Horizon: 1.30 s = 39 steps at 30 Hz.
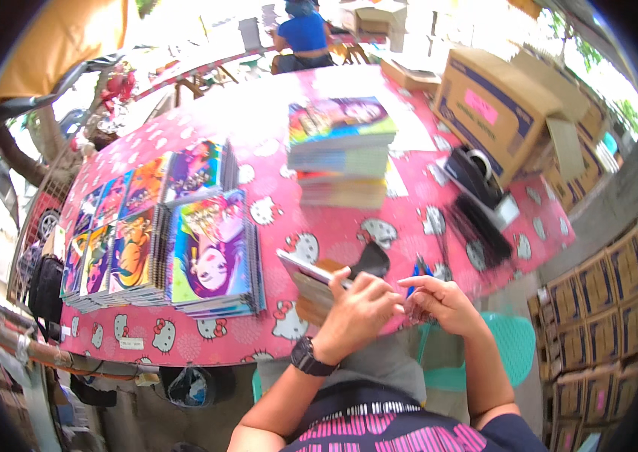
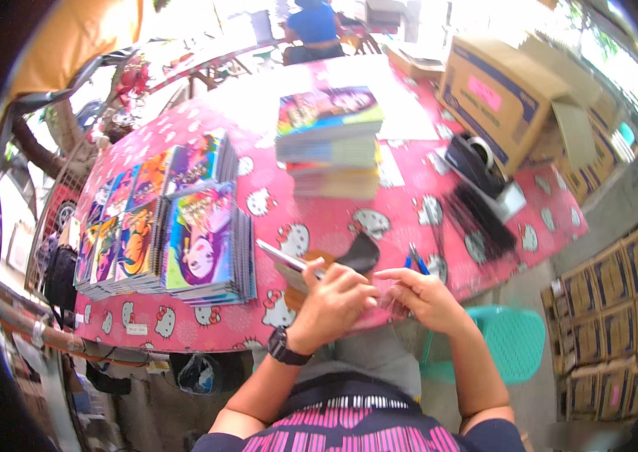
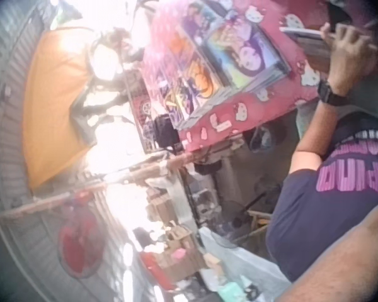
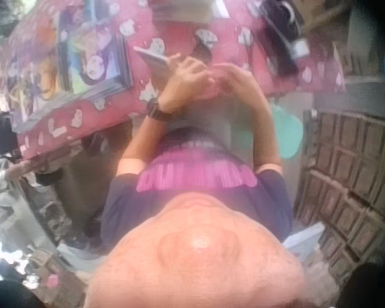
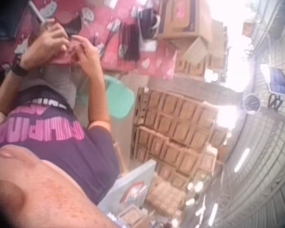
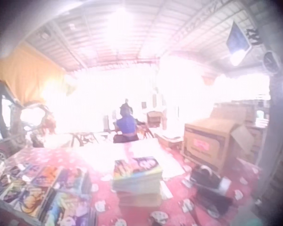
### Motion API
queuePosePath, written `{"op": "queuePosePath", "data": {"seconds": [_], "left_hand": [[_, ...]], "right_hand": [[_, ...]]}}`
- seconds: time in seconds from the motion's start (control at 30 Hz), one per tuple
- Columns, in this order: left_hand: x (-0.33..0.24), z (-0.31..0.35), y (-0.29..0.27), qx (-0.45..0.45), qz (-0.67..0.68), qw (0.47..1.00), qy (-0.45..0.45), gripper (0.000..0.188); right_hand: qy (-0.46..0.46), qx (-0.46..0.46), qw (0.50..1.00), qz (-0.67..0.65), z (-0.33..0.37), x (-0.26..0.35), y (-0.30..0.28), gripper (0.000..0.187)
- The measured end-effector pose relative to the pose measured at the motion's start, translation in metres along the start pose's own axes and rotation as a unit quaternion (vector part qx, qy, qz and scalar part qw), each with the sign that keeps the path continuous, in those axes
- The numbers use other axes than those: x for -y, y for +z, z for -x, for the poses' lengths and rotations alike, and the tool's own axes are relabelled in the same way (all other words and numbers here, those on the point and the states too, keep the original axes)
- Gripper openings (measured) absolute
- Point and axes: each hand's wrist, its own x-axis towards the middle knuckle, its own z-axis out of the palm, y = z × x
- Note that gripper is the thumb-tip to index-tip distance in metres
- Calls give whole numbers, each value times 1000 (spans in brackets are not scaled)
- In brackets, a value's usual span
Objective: The person binds notebooks by threading plastic spiral coils through pre-punched holes in paper stacks and covers, then uses pliers to trim and crimp the ends of the coils.
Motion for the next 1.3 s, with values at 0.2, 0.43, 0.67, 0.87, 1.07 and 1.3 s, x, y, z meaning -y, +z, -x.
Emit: {"op": "queuePosePath", "data": {"seconds": [0.2, 0.43, 0.67, 0.87, 1.07, 1.3], "left_hand": [[15, 7, 8, 28, 7, 1000, 11, 13], [14, 7, 4, 36, 32, 999, 26, 21], [13, 5, 4, 14, 38, 999, 0, 22], [7, 0, 2, -12, 61, 998, -3, 17], [9, 1, -1, -11, 72, 997, -10, 15], [12, 4, -16, 6, 73, 996, -47, 45]], "right_hand": [[-114, -33, 930, 347, -94, -83, -12, 72], [-110, -18, 872, 477, -110, -110, 9, 69], [-163, -49, 953, 250, -83, -104, -3, 61], [-67, 2, 929, -365, -29, -128, 8, 81], [-126, 23, 896, -425, -21, -120, 5, 75], [-85, -7, 995, -42, -19, -56, -20, 74]]}}
